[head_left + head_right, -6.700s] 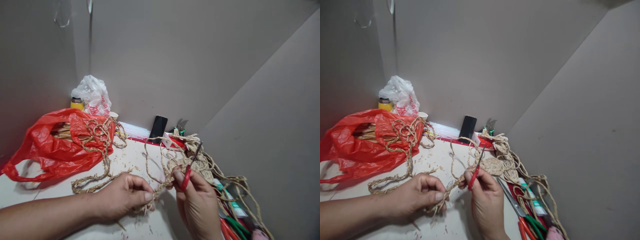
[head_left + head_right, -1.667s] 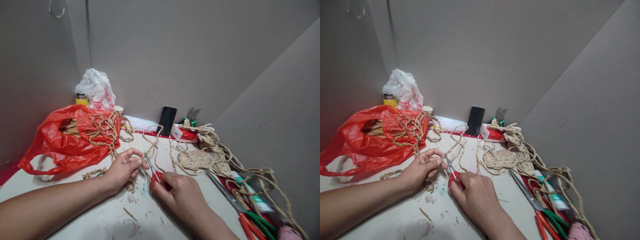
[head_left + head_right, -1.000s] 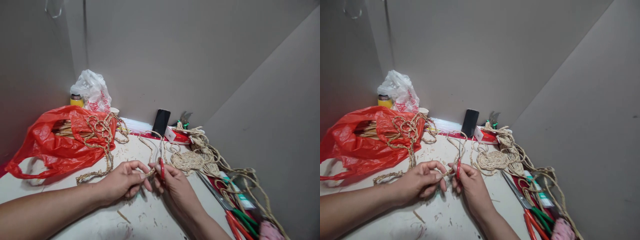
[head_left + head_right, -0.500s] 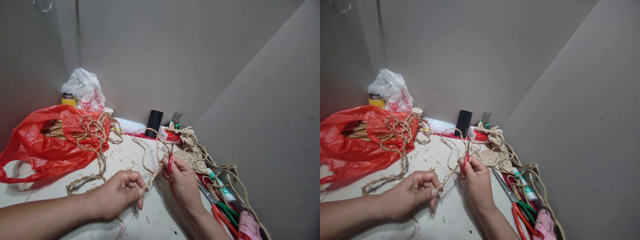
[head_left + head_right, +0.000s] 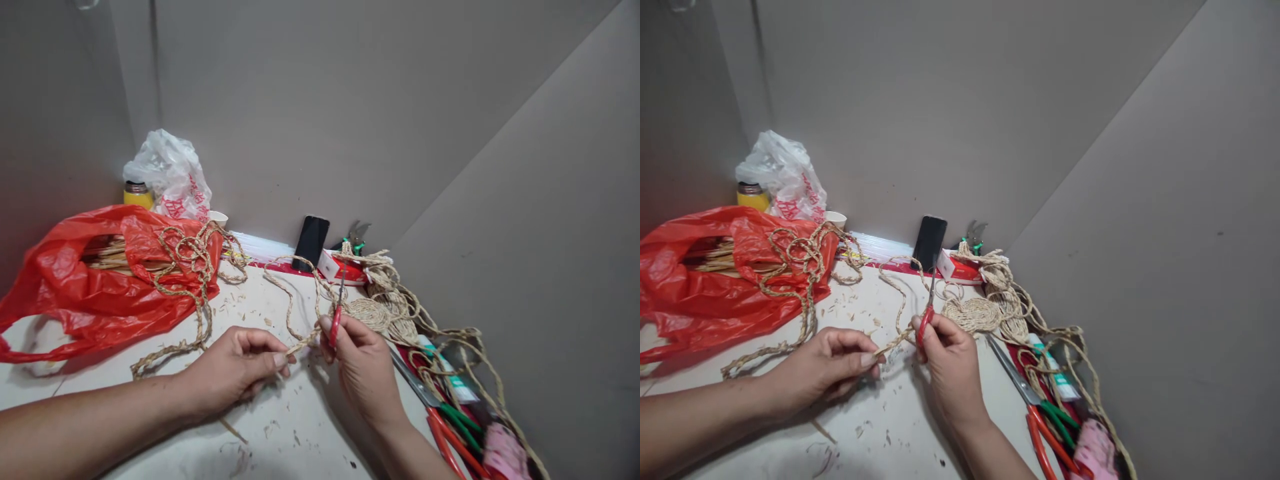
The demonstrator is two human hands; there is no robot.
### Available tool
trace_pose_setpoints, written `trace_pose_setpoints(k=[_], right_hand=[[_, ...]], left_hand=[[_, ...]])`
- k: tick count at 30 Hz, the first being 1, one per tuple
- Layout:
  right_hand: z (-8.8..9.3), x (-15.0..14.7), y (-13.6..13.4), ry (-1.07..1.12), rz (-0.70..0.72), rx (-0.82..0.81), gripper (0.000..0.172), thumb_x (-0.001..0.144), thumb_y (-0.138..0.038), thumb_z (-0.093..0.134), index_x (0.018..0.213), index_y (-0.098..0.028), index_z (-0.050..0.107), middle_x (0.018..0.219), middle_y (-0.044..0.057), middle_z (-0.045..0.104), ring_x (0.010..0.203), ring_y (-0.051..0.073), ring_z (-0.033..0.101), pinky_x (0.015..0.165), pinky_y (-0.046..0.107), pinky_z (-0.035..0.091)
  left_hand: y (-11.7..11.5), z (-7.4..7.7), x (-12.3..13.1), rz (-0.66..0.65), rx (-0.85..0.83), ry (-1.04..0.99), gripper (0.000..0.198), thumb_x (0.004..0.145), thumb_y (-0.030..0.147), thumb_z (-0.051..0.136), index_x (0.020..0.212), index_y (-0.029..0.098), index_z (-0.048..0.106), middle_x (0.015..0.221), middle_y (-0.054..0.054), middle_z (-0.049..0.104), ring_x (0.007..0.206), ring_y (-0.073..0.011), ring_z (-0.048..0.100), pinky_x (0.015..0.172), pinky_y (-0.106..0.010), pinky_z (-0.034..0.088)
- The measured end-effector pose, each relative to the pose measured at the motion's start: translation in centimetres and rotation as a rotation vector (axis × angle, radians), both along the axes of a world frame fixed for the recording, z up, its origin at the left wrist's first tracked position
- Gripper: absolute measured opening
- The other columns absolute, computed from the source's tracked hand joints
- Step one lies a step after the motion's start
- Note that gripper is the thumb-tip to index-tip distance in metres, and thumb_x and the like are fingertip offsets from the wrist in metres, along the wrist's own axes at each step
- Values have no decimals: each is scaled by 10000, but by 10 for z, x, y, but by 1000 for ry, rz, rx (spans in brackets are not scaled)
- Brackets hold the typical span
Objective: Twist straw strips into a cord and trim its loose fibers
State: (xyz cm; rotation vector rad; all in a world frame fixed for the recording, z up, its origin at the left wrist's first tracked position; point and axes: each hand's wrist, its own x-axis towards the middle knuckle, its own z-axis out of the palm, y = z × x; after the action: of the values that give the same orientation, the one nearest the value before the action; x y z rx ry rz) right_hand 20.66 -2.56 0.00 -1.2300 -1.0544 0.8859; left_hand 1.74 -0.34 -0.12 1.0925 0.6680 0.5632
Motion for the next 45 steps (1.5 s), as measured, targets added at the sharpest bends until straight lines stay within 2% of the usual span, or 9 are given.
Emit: trace_pose_setpoints(k=[4,9,14,16,19,26,33,40,45], right_hand=[[3,0,0,-158,-11,-15,383,785,-451,628,554,-182,485,475,-52,400,476,93,345,474,225,287],[4,3,3,-396,45,-54,366,825,-455,533,582,-187,485,488,-44,386,474,105,342,457,229,281],[-6,5,0,-999,91,235,277,829,-303,492,579,-191,453,564,-24,427,519,112,399,517,237,288],[-10,3,-3,-1200,138,259,225,823,-286,505,621,-187,493,592,-17,479,518,110,424,524,241,277],[-11,-2,-7,-1360,164,210,181,811,-302,532,670,-188,542,632,-8,540,514,112,458,528,244,271],[-5,-5,-9,-1529,78,152,200,803,-358,536,714,-187,593,672,24,595,550,151,538,532,263,267],[-4,-6,-8,-1549,68,149,209,804,-361,533,708,-186,596,665,25,603,562,154,557,534,265,268],[-10,-7,-7,-1483,94,127,197,797,-345,525,674,-195,559,643,7,590,533,133,522,516,258,252],[-12,-7,-8,-1467,87,160,212,801,-350,526,660,-194,553,629,2,577,526,128,512,519,255,255]], left_hand=[[0,2,1,33,-36,-9,272,726,387,687,795,133,617,613,11,577,380,-18,343,376,-183,201],[5,2,1,184,-142,-43,223,732,333,661,853,180,552,551,60,510,339,-20,236,312,-166,137],[16,2,0,387,-120,-88,171,727,241,619,835,191,496,544,76,484,362,-23,272,311,-129,173],[19,2,-1,410,-98,-103,171,734,243,605,840,196,479,541,83,480,358,-25,275,303,-126,196],[22,-2,-2,416,-53,-85,184,755,281,591,861,202,463,534,89,487,339,-31,284,288,-131,231],[22,-7,0,378,90,2,200,795,314,540,906,194,425,633,21,640,325,-55,425,309,-159,329],[22,-6,1,383,113,-7,182,788,282,559,879,188,432,684,-8,668,487,-90,564,446,-182,419],[24,-10,-2,409,159,2,222,732,284,651,822,172,482,686,-12,642,612,-113,589,576,-217,427],[26,-12,-3,457,206,49,214,683,287,705,754,146,561,662,13,582,611,-92,525,607,-212,393]])
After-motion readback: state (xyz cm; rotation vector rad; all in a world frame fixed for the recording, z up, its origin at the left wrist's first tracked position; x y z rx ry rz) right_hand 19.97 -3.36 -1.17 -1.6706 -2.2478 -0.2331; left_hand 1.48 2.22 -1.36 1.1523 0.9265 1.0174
